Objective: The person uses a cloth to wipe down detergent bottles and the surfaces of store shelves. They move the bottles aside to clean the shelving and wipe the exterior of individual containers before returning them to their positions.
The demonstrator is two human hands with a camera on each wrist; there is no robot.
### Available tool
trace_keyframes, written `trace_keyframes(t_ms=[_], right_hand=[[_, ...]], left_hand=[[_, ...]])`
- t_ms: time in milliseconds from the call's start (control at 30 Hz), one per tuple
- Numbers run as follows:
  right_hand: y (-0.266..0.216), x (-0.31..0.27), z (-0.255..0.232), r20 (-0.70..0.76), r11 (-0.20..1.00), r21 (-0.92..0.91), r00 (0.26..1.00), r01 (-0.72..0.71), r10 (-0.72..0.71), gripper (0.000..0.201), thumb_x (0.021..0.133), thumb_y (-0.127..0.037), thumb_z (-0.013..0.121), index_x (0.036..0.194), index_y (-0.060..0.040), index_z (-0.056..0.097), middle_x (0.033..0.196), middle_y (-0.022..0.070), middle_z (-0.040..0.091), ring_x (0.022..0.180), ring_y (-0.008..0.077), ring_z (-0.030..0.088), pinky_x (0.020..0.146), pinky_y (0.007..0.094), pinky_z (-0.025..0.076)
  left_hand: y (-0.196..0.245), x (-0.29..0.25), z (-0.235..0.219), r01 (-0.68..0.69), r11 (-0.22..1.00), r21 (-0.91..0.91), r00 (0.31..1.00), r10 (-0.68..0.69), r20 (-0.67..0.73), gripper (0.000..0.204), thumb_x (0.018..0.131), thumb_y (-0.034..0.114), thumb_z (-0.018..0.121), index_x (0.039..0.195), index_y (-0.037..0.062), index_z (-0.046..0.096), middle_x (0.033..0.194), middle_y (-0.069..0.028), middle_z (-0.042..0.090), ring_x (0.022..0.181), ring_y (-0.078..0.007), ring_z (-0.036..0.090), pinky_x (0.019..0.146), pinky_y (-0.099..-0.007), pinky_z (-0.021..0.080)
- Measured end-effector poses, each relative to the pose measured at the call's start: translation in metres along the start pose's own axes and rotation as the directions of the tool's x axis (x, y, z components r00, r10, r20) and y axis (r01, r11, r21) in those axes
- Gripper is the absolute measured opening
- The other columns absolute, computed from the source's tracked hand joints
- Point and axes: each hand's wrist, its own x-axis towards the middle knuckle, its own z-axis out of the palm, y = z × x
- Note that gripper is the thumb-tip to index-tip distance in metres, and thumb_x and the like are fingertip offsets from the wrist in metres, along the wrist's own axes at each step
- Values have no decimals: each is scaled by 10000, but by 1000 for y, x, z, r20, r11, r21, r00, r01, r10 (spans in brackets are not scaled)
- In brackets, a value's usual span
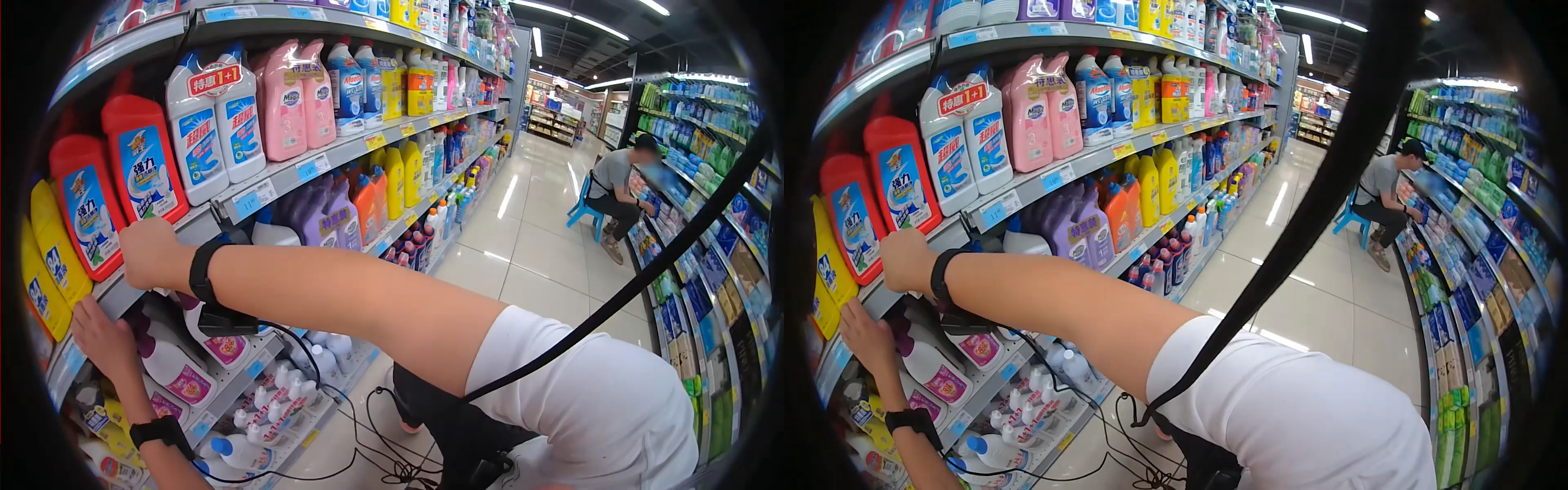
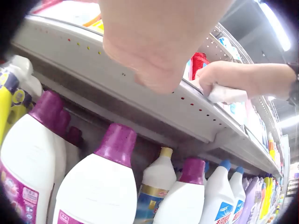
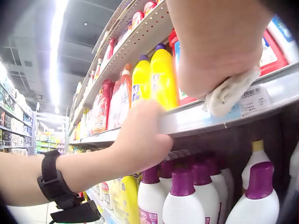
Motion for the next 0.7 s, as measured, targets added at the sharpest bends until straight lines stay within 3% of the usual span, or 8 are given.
trace_keyframes(t_ms=[67, 133, 200, 267, 400, 533, 700], right_hand=[[-6, 6, 1, 103, 999, -2, 994, 36, -36, 214, 691, -163, 647, 867, -41, 655, 878, 142, 668, 844, 286, 656, 704, 369, 512], [-27, 8, 8, 108, 994, -43, 990, 100, -95, 209, 699, -181, 651, 867, -58, 668, 881, 127, 671, 854, 267, 657, 713, 361, 507], [-51, 12, 22, 128, 983, -83, 980, 166, -154, 203, 707, -198, 655, 866, -74, 682, 884, 111, 674, 863, 247, 658, 723, 352, 503], [-62, 29, 38, 155, 968, -72, 961, 242, -229, 207, 718, -250, 661, 866, -111, 701, 892, 87, 678, 882, 213, 656, 732, 334, 493], [-53, 28, 37, 164, 970, -82, 963, 228, -213, 222, 727, -277, 649, 889, -138, 708, 890, 79, 678, 887, 208, 655, 716, 320, 491], [-25, 12, 13, 198, 982, -43, 965, 185, -173, 208, 708, -202, 631, 869, -89, 699, 872, 100, 675, 859, 235, 658, 701, 329, 500], [23, -6, -13, 85, 996, 78, 995, 41, -47, 190, 690, -129, 614, 845, -38, 675, 850, 131, 669, 816, 283, 660, 706, 368, 510]], left_hand=[[0, 0, -2, 4, 1000, 21, 1000, -5, 28, 465, 655, 50, 624, 1091, 17, 465, 1084, -160, 496, 1048, -354, 475, 901, -417, 377], [0, 4, -2, -10, 999, 51, 999, 8, 53, 430, 679, 76, 617, 1079, 23, 467, 1063, -155, 500, 1035, -354, 480, 881, -417, 382], [1, 1, 1, -42, 996, -74, 998, 38, -51, 318, 738, 119, 572, 1029, 30, 484, 1000, -160, 516, 981, -361, 500, 836, -422, 397], [-4, 4, 13, -34, 991, -132, 998, 27, -58, 299, 751, 137, 569, 1019, 32, 490, 981, -155, 525, 963, -362, 505, 819, -424, 396], [-9, 4, 10, -126, 979, -158, 988, 110, -112, 276, 766, 170, 575, 991, 31, 499, 946, -147, 542, 934, -363, 512, 787, -429, 392], [-36, 0, 25, -178, 981, -81, 981, 170, -98, 467, 660, 17, 560, 1122, 11, 493, 1062, -186, 525, 1029, -381, 489, 889, -434, 377], [-38, -1, 32, -115, 985, -129, 992, 108, -58, 579, 598, -49, 542, 1171, 9, 485, 1116, -189, 509, 1079, -384, 466, 938, -442, 351]])
